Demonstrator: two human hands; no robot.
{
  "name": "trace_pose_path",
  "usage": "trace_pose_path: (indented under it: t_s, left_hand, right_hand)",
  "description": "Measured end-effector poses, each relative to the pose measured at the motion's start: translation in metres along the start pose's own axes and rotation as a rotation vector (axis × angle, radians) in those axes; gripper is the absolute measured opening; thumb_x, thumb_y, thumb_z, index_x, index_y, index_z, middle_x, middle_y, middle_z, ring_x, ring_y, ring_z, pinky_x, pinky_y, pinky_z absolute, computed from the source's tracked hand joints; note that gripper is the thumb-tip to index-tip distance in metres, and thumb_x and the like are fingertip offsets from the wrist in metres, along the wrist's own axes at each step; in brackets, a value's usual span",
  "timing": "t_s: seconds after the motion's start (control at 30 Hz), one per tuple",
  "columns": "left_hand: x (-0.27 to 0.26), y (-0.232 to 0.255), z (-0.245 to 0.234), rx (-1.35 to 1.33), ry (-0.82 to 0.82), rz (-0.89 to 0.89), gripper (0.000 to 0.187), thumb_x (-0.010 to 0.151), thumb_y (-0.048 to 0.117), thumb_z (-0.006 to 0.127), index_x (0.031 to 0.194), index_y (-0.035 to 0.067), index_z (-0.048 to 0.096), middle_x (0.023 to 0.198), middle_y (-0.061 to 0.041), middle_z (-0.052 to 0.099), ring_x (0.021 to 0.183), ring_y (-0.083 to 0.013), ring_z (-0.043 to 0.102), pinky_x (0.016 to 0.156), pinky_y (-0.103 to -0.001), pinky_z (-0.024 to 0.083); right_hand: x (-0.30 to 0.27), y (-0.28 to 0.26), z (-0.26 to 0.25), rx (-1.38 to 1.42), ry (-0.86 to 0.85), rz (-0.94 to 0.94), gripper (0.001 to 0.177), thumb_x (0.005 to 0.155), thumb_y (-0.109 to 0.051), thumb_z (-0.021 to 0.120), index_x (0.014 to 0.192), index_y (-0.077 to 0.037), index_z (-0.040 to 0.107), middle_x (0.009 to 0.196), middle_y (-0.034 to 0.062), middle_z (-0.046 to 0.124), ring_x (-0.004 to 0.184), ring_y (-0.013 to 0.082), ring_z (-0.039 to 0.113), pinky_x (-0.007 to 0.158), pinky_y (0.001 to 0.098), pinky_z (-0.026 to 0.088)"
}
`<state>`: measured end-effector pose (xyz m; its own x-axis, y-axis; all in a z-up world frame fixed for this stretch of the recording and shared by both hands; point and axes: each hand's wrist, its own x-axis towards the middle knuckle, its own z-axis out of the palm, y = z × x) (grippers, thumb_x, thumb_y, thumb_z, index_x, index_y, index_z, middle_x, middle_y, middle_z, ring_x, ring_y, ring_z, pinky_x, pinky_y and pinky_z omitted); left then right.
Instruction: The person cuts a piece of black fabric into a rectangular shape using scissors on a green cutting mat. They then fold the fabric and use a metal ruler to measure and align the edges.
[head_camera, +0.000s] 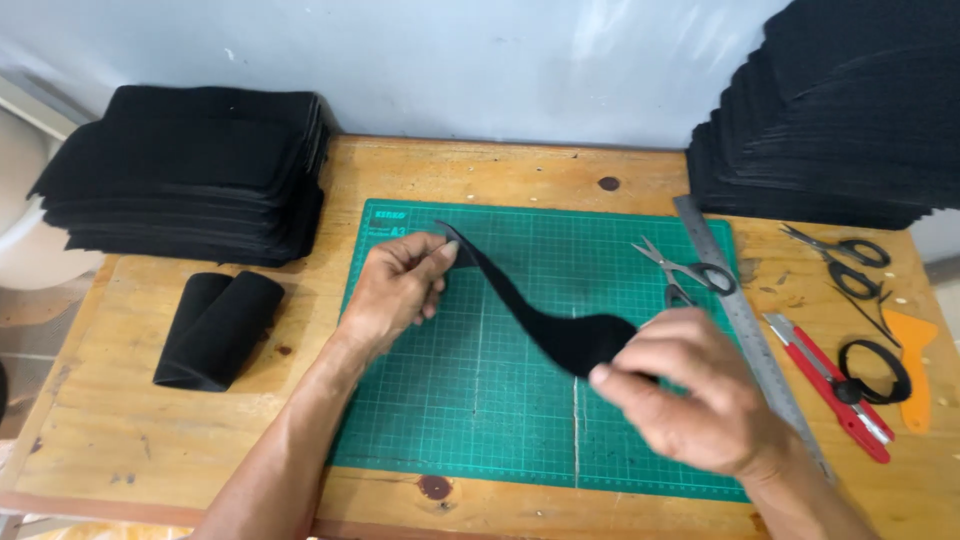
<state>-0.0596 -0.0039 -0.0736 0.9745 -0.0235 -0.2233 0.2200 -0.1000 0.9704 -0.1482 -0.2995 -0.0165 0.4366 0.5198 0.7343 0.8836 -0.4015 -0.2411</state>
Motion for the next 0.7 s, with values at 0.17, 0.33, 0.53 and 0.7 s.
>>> trace_pose_path:
  t_s: [0.17, 0.33, 0.53, 0.7]
  left_hand:
    - [-0.003, 0.027, 0.005, -0.379, -0.063, -0.287, 0.049, 0.096, 0.029, 0.048, 0.131, 0.001, 0.066, 0.114, -0.024, 0.074, 0.082, -0.0334, 0.074, 0.066, -0.033, 0.055]
    - [-0.012, 0.027, -0.001, -0.158, -0.119, -0.185, 0.071, 0.072, 0.021, 0.079, 0.139, 0.004, 0.064, 0.100, -0.009, 0.075, 0.089, -0.0165, 0.069, 0.081, -0.025, 0.049]
    - [0.003, -0.007, -0.015, 0.256, -0.221, 0.081, 0.067, 0.072, 0.003, 0.088, 0.135, 0.014, 0.067, 0.091, 0.004, 0.055, 0.091, -0.0056, 0.052, 0.088, -0.017, 0.040]
    - [0.007, -0.005, -0.012, 0.279, -0.012, 0.186, 0.057, 0.078, 0.001, 0.083, 0.130, 0.012, 0.062, 0.096, -0.001, 0.071, 0.087, -0.0090, 0.067, 0.081, -0.022, 0.055]
  right_hand:
    - [0.014, -0.023, 0.015, 0.171, -0.282, -0.188, 0.008, 0.102, -0.001, 0.060, 0.099, 0.004, 0.066, 0.089, 0.0119, 0.057, 0.074, 0.0276, 0.052, 0.072, 0.0426, 0.047]
    - [-0.002, -0.022, 0.031, 0.201, -0.387, -0.134, 0.024, 0.108, -0.003, 0.046, 0.087, 0.002, 0.058, 0.081, 0.0091, 0.046, 0.065, 0.0263, 0.039, 0.059, 0.0396, 0.033]
    - [-0.019, -0.008, 0.032, 0.086, -0.548, -0.070, 0.007, 0.097, -0.003, 0.060, 0.091, -0.005, 0.058, 0.079, 0.0063, 0.044, 0.063, 0.0262, 0.044, 0.057, 0.0412, 0.033]
    - [-0.030, 0.008, 0.025, 0.056, -0.633, 0.020, 0.028, 0.096, -0.017, 0.073, 0.074, -0.011, 0.057, 0.074, 0.0033, 0.050, 0.063, 0.0227, 0.050, 0.063, 0.0389, 0.041]
